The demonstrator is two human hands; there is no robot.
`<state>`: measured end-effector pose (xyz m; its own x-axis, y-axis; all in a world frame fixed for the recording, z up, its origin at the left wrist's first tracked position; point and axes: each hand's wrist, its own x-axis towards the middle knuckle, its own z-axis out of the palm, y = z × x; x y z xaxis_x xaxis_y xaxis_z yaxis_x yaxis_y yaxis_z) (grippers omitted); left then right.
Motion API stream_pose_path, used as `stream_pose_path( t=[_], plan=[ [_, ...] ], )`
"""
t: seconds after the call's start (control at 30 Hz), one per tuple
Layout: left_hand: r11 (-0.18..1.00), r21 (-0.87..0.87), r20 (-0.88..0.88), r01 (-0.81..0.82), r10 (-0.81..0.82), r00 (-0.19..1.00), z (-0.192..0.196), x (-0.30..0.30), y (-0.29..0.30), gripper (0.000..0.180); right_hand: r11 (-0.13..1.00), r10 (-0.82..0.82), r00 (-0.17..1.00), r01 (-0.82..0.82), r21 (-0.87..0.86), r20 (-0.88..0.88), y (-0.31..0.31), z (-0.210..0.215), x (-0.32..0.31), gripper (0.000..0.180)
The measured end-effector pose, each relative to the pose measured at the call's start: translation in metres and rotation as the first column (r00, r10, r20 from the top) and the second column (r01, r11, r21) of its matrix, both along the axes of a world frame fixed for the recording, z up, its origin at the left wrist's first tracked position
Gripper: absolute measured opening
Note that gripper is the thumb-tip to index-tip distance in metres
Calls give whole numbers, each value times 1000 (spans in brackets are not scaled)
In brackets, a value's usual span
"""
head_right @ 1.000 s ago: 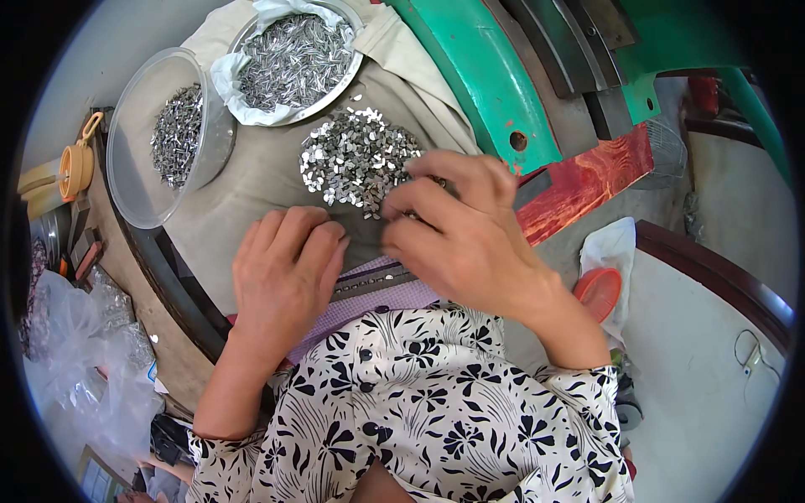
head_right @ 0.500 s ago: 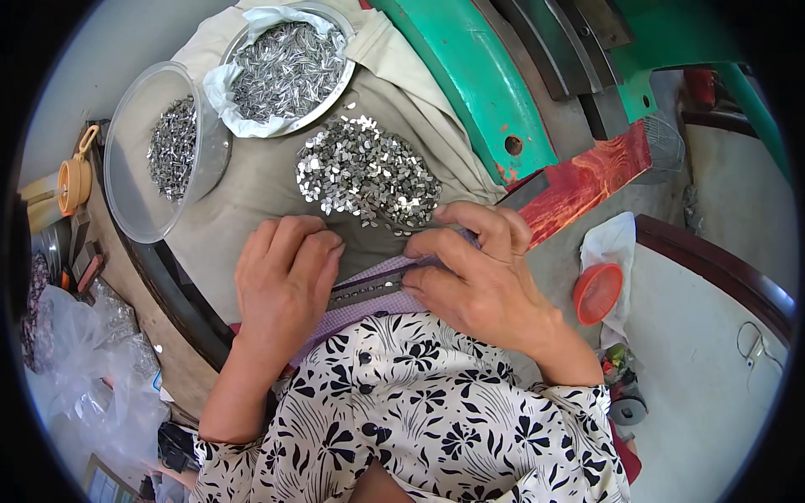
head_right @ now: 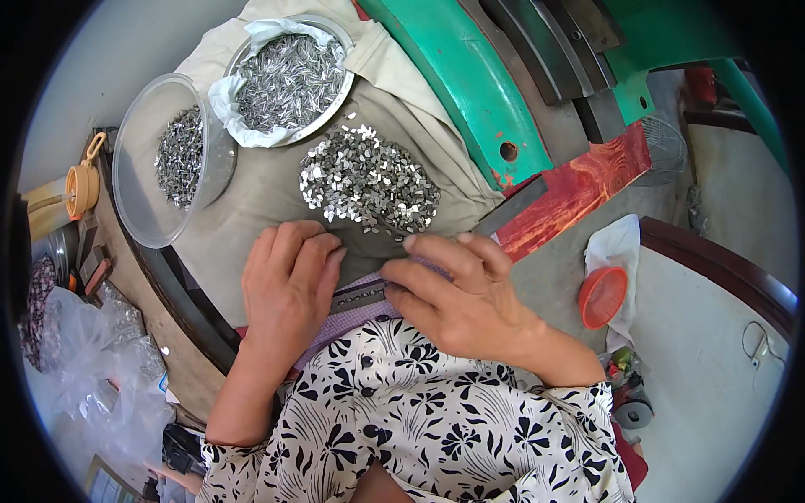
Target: Assembling small metal components onto a fabric strip using a manual press machine.
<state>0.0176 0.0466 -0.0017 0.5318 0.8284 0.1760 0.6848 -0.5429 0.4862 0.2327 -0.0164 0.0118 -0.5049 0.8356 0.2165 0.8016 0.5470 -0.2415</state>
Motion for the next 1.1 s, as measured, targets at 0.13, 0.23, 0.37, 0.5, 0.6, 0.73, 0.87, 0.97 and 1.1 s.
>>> stream_pose_path(
  t=[0.13,0.23,0.37,0.5,0.6,0.73,0.87,0.97,1.1],
  plan=[
    [1000,-6,4,7,-7,1000,0,-1,0,18,999,-9,999,8,32,36,-1,2,-3,19],
    [1000,-25,38,0,1,999,1,-2,-2,18,998,-29,1000,28,-51,-12,3,3,-2,19],
    [992,-123,113,-13,27,993,7,-3,-7,18,985,-40,996,26,-171,-80,6,4,2,19],
    [984,-177,160,-4,33,987,13,0,-12,19,991,-49,995,37,-132,-91,3,0,5,21],
    [986,-169,148,-2,27,989,11,-4,-16,16,988,-64,989,45,-146,-130,3,-2,5,23],
    [978,-207,177,-34,72,982,11,-7,-19,17,995,-42,996,35,-90,-81,1,0,4,24],
    [974,-220,194,-48,92,977,12,-7,-22,17,999,-17,1000,16,-41,-13,-4,1,1,23],
    [969,-242,205,-49,101,974,11,-8,-22,17,997,-53,999,53,-62,-3,-1,3,-3,21],
    [967,-254,222,-33,91,971,10,-7,-24,17,994,-78,996,81,-74,48,2,7,-8,18]
  ],
)
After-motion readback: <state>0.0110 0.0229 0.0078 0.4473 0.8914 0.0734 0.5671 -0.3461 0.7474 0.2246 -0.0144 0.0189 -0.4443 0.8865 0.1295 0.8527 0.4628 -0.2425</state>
